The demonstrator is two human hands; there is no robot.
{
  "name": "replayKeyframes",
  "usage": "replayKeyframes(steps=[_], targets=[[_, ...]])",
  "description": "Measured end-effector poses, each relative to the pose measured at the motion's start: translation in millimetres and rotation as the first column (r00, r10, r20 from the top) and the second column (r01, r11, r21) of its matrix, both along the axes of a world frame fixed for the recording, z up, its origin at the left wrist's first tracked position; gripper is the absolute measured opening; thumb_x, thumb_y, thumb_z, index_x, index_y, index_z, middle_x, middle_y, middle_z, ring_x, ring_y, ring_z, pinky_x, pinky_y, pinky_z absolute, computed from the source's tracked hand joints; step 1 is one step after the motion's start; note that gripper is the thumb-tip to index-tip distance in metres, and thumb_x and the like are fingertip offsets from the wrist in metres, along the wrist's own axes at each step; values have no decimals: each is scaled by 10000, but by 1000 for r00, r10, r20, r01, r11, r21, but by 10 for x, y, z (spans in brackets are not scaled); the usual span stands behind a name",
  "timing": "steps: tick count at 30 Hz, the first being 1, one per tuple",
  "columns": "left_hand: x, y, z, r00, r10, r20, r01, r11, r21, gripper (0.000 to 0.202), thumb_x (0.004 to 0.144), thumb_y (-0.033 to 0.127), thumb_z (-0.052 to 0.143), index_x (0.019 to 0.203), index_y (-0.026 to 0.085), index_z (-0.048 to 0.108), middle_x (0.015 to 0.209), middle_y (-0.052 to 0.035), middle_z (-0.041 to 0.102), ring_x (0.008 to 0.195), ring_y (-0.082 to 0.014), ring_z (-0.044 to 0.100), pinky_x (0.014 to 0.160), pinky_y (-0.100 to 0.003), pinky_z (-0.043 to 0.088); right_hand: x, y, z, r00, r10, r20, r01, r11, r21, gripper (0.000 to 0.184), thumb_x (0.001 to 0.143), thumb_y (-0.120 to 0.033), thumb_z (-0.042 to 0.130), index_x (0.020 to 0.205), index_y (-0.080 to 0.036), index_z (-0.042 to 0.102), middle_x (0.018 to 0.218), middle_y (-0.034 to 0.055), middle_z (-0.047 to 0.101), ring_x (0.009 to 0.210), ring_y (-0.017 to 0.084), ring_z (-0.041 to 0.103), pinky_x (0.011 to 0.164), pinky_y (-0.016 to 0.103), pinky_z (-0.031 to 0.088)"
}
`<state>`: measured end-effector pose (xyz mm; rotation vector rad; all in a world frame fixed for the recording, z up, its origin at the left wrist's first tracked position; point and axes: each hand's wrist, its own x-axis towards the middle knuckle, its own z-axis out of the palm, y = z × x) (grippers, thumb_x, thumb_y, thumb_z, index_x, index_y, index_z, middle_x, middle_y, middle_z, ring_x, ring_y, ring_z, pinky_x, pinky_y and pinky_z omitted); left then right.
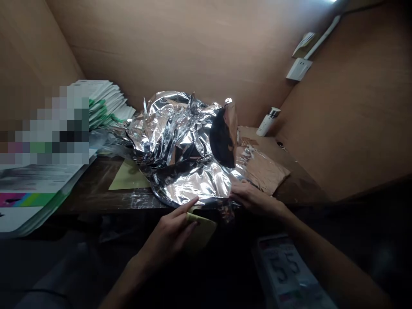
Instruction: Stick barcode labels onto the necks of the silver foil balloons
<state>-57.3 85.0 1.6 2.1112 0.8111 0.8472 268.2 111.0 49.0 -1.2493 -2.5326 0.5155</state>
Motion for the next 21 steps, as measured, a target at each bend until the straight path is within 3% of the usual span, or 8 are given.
replayKeyframes(steps=[3, 7, 10, 12, 13, 15, 17, 21], targets=[[79, -34, 63, 993, -110, -40, 111, 993, 38, 218, 993, 154, 520, 1064, 204, 720, 1580, -108, 495, 1212, -263, 693, 996, -310, 561, 29, 154, 281, 995, 0, -102, -23, 973, -228, 353, 1085, -408, 408, 834, -181, 509, 794, -5, 505, 735, 141, 439, 682, 278, 357], [241, -13, 91, 970, -149, -193, 162, 985, 52, 193, 956, 158, 546, 1009, 199, 727, 1334, -119, 683, 895, -231, 762, 792, -297, 589, 53, 384, 453, 988, -4, -152, -82, 831, -551, 432, 1045, -531, 463, 792, -181, 477, 722, -39, 389, 656, 114, 350, 601, 254, 298], [360, -39, 87, 990, -134, -42, 127, 981, -148, 159, 953, 266, 622, 956, 204, 768, 1190, -117, 725, 965, -258, 732, 844, -318, 575, 31, 475, 415, 987, -21, -157, -84, 774, -628, 485, 1012, -588, 497, 756, -177, 461, 715, -44, 359, 644, 106, 310, 587, 252, 271], [444, -87, 80, 978, -106, 180, 174, 891, -419, 186, 924, 368, 698, 975, 214, 791, 1278, -114, 706, 1113, -295, 693, 919, -339, 558, -8, 463, 377, 989, -27, -147, -70, 783, -618, 490, 1018, -588, 482, 755, -174, 463, 721, -41, 374, 650, 105, 321, 593, 251, 279], [494, -110, 75, 954, -80, 289, 234, 802, -550, 232, 905, 418, 728, 984, 211, 797, 1271, -113, 713, 1112, -299, 693, 910, -338, 558, -34, 434, 367, 991, -30, -132, -57, 796, -603, 482, 1027, -573, 470, 757, -173, 464, 724, -40, 385, 654, 105, 332, 598, 250, 287], [609, -138, 65, 884, -16, 467, 386, 590, -709, 333, 872, 488, 760, 990, 178, 795, 1122, -117, 759, 956, -266, 725, 812, -309, 562, -89, 347, 369, 996, -33, -78, -15, 833, -553, 452, 1043, -524, 457, 755, -175, 454, 715, -42, 397, 654, 102, 346, 601, 246, 292], [731, -142, 50, 823, 100, 560, 459, 465, -757, 393, 846, 509, 784, 976, 138, 790, 937, -107, 769, 791, -213, 707, 721, -273, 538, -135, 253, 391, 1000, -28, -12, 18, 870, -492, 424, 1052, -473, 451, 747, -179, 437, 696, -46, 407, 645, 99, 357, 592, 245, 289], [884, -175, -19, 811, 227, 539, 386, 483, -786, 389, 818, 482, 817, 917, 107, 787, 859, -100, 754, 710, -173, 650, 662, -244, 498, -128, 286, 468, 990, 27, 139, 21, 942, -335, 382, 1052, -417, 444, 754, -181, 472, 692, -27, 480, 631, 108, 404, 581, 255, 298]])
